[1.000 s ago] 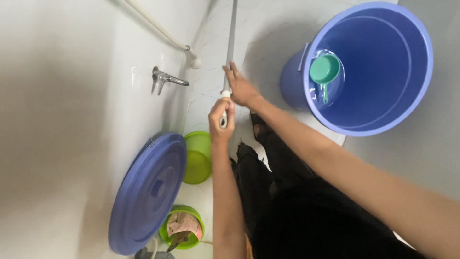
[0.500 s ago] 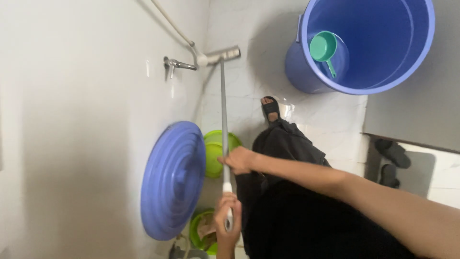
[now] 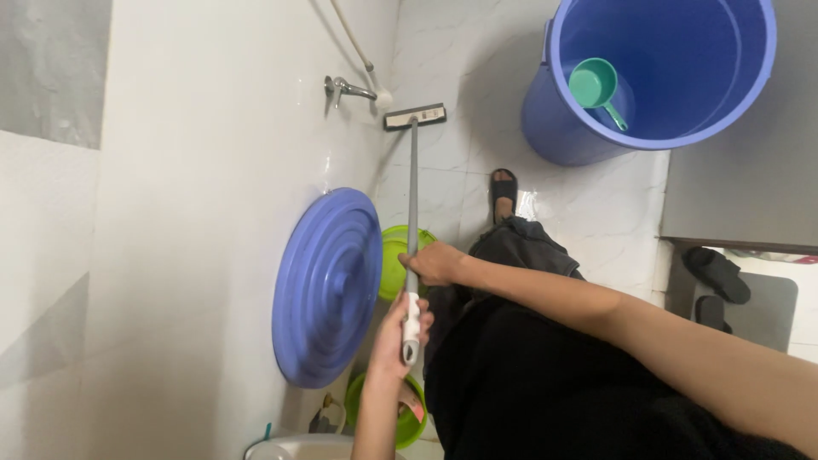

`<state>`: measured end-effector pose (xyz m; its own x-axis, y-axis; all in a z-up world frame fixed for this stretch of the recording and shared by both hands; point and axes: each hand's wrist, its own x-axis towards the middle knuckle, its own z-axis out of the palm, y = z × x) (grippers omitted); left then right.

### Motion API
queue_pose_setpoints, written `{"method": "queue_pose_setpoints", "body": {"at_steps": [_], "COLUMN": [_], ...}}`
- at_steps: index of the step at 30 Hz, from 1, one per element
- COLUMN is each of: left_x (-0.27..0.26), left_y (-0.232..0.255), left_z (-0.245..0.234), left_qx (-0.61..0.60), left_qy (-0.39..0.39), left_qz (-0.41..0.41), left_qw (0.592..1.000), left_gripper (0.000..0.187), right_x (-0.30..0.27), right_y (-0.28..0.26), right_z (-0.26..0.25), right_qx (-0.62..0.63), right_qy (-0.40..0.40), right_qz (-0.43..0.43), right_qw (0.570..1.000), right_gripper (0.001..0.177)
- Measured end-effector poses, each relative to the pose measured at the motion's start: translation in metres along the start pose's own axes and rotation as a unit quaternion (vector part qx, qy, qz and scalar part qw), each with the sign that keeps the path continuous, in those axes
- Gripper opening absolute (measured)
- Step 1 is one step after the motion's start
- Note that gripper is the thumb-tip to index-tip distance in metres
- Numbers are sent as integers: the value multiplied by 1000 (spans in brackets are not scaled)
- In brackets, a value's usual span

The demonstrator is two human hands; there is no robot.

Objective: Scrubbing the bathroom floor with a long-handled floor brush.

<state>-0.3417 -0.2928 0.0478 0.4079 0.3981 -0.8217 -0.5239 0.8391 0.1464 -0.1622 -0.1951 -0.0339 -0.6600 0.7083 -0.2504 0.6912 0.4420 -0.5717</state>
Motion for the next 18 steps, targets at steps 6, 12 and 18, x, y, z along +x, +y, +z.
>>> {"method": "queue_pose_setpoints", "body": {"at_steps": [6,12,18], "left_x": [51,126,275], "left_y": [-11,27,112], "left_z": [-53,-26,26], "left_qx": [80,30,-31], "left_qy": [47,9,-96], "left_qz": [36,29,-2], "left_qw": [995,999,995], "left_gripper": [63,50,16], "right_x": [-1,-48,-106], "right_y": [20,68,130], "right_z": [26,-51,-83], "right_qx": [-49,57,85], "right_qy": [-46,3,168], "right_qz": [-4,124,219], "right_qw": [998,991,957], "right_gripper": [72,97,95]}}
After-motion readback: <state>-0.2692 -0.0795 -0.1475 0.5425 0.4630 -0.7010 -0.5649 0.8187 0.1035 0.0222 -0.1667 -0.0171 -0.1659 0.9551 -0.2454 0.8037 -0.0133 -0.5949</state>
